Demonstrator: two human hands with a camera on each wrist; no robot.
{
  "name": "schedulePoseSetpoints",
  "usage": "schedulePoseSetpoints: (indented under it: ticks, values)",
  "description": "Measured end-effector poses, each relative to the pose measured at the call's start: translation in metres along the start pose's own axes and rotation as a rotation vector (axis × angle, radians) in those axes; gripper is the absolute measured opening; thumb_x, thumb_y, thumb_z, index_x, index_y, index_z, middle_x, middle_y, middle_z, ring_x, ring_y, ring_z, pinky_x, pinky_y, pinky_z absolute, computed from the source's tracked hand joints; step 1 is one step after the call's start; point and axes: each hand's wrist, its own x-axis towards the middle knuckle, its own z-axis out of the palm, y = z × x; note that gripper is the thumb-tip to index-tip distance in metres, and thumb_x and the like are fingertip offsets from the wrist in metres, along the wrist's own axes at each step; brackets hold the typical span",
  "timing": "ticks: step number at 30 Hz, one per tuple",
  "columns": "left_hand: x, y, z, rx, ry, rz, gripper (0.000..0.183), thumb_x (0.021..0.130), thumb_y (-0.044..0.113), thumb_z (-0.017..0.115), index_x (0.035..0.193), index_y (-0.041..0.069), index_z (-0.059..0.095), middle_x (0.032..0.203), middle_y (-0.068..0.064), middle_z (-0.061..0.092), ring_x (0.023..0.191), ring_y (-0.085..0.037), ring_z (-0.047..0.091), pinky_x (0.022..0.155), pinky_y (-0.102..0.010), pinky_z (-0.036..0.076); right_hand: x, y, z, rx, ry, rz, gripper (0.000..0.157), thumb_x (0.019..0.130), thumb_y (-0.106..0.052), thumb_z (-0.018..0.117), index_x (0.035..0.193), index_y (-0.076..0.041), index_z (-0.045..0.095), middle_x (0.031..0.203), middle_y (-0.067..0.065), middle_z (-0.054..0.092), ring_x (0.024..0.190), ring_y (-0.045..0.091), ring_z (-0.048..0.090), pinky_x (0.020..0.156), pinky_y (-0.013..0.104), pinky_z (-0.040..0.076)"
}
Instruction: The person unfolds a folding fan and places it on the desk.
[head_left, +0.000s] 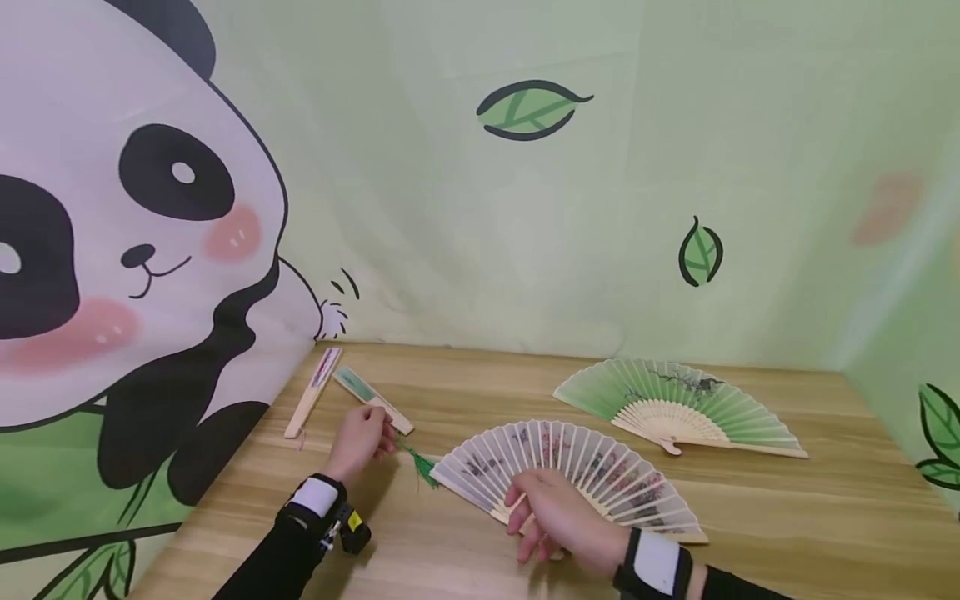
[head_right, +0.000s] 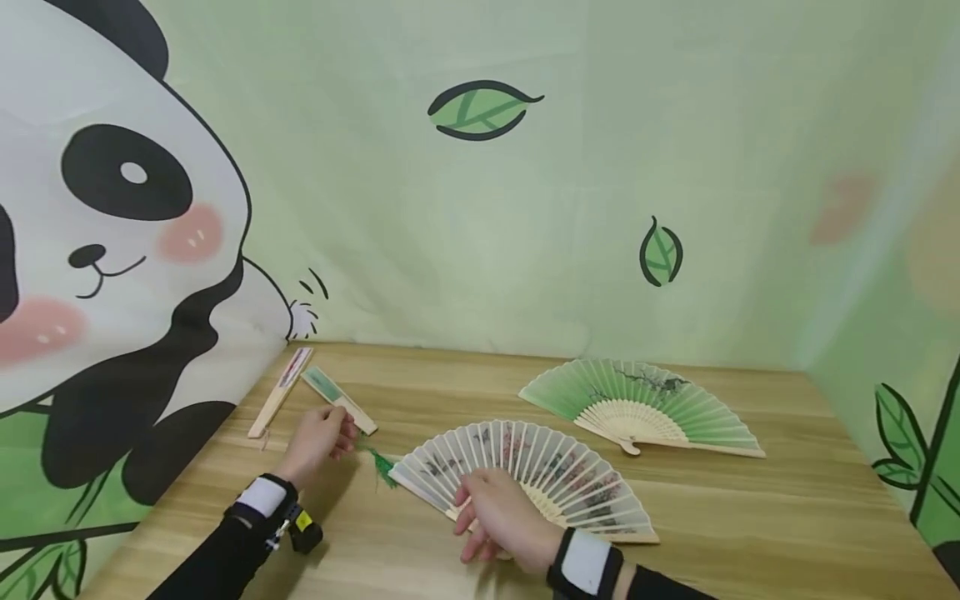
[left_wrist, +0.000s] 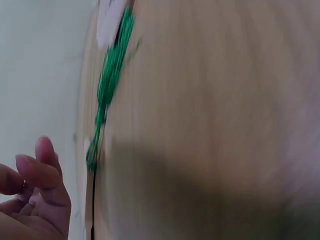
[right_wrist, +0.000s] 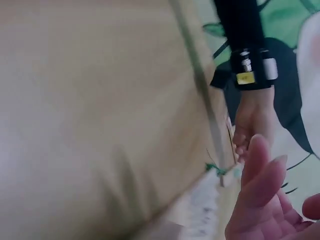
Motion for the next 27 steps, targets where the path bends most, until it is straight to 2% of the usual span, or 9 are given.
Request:
schedulePoseSetpoints:
  ticks: [4, 8, 12, 15, 17, 19, 22, 25, 27]
  values:
    - [0.016, -0.003, -0.011, 0.192, 0.018, 0.022, 0.035, 0.101, 0.017, 0.039, 0.093, -0.010, 0.060, 0.071, -0.016, 0.065, 0.051, -0.018, 0.060, 0.043, -0.025, 0.046, 0.031, -0.016, 0.011, -0.205, 0.026, -0.117, 0.021, 0.099, -0.016, 0.042, 0.093, -0.002, 0.057, 0.070, 0.011, 0.063, 0.045, 0.021, 0.062, 0.035, 0.023, 0.043]
    - [0.026, -0.001, -0.017, 0.435, 0.020, 0.041, 0.044, 0.099, 0.022, 0.043, 0.074, -0.007, 0.065, 0.054, -0.010, 0.062, 0.042, -0.017, 0.056, 0.040, -0.025, 0.042, 0.064, -0.029, 0.024, -0.464, 0.078, -0.246, 0.018, 0.097, -0.012, 0.046, 0.088, -0.006, 0.060, 0.064, 0.006, 0.060, 0.046, 0.022, 0.062, 0.038, 0.026, 0.045]
    - [0.035, 0.003, -0.019, 0.616, 0.003, 0.044, 0.054, 0.099, 0.023, 0.043, 0.058, -0.002, 0.066, 0.042, -0.002, 0.054, 0.038, -0.015, 0.051, 0.042, -0.026, 0.037, 0.092, -0.038, 0.038, -0.678, 0.122, -0.284, 0.019, 0.096, -0.013, 0.049, 0.083, -0.010, 0.061, 0.060, -0.002, 0.053, 0.045, 0.014, 0.056, 0.041, 0.027, 0.044]
    - [0.042, 0.006, -0.016, 0.703, 0.035, 0.003, 0.052, 0.099, 0.026, 0.045, 0.060, -0.001, 0.065, 0.047, -0.005, 0.057, 0.045, -0.020, 0.057, 0.047, -0.029, 0.040, 0.110, -0.044, 0.047, -0.802, 0.157, -0.289, 0.026, 0.096, -0.015, 0.050, 0.071, -0.013, 0.054, 0.056, -0.006, 0.047, 0.044, 0.010, 0.047, 0.040, 0.025, 0.036]
    - [0.047, 0.009, -0.012, 0.758, 0.072, -0.023, 0.049, 0.098, 0.030, 0.049, 0.067, -0.003, 0.066, 0.061, -0.014, 0.064, 0.058, -0.027, 0.062, 0.053, -0.033, 0.045, 0.122, -0.048, 0.051, -0.866, 0.191, -0.295, 0.031, 0.095, -0.017, 0.051, 0.064, -0.015, 0.049, 0.053, -0.007, 0.044, 0.044, 0.010, 0.044, 0.040, 0.025, 0.032]
    - [0.052, 0.011, -0.008, 0.788, 0.092, -0.045, 0.047, 0.097, 0.032, 0.052, 0.075, -0.007, 0.067, 0.076, -0.021, 0.067, 0.069, -0.033, 0.064, 0.060, -0.037, 0.050, 0.131, -0.052, 0.054, -0.875, 0.203, -0.282, 0.033, 0.095, -0.019, 0.052, 0.062, -0.016, 0.048, 0.053, -0.007, 0.045, 0.045, 0.010, 0.044, 0.039, 0.025, 0.032]
    - [0.058, 0.012, -0.001, 0.830, 0.115, -0.050, 0.049, 0.095, 0.035, 0.057, 0.086, -0.012, 0.068, 0.092, -0.029, 0.066, 0.082, -0.038, 0.064, 0.068, -0.043, 0.053, 0.141, -0.058, 0.058, -0.760, 0.186, -0.240, 0.032, 0.095, -0.017, 0.051, 0.064, -0.014, 0.051, 0.053, -0.005, 0.048, 0.046, 0.013, 0.052, 0.039, 0.025, 0.036]
    - [0.064, 0.010, 0.004, 0.844, 0.144, -0.062, 0.045, 0.092, 0.033, 0.060, 0.087, -0.012, 0.068, 0.095, -0.029, 0.066, 0.085, -0.038, 0.064, 0.070, -0.045, 0.054, 0.147, -0.062, 0.063, -0.638, 0.155, -0.222, 0.029, 0.095, -0.012, 0.049, 0.067, -0.011, 0.053, 0.053, -0.003, 0.049, 0.044, 0.014, 0.054, 0.039, 0.023, 0.040]
    - [0.067, 0.009, 0.005, 0.833, 0.165, -0.074, 0.041, 0.088, 0.029, 0.062, 0.087, -0.012, 0.068, 0.095, -0.029, 0.066, 0.085, -0.039, 0.064, 0.071, -0.046, 0.054, 0.151, -0.063, 0.067, -0.610, 0.137, -0.225, 0.030, 0.094, -0.009, 0.050, 0.064, -0.010, 0.051, 0.050, -0.003, 0.048, 0.040, 0.013, 0.053, 0.038, 0.022, 0.040]
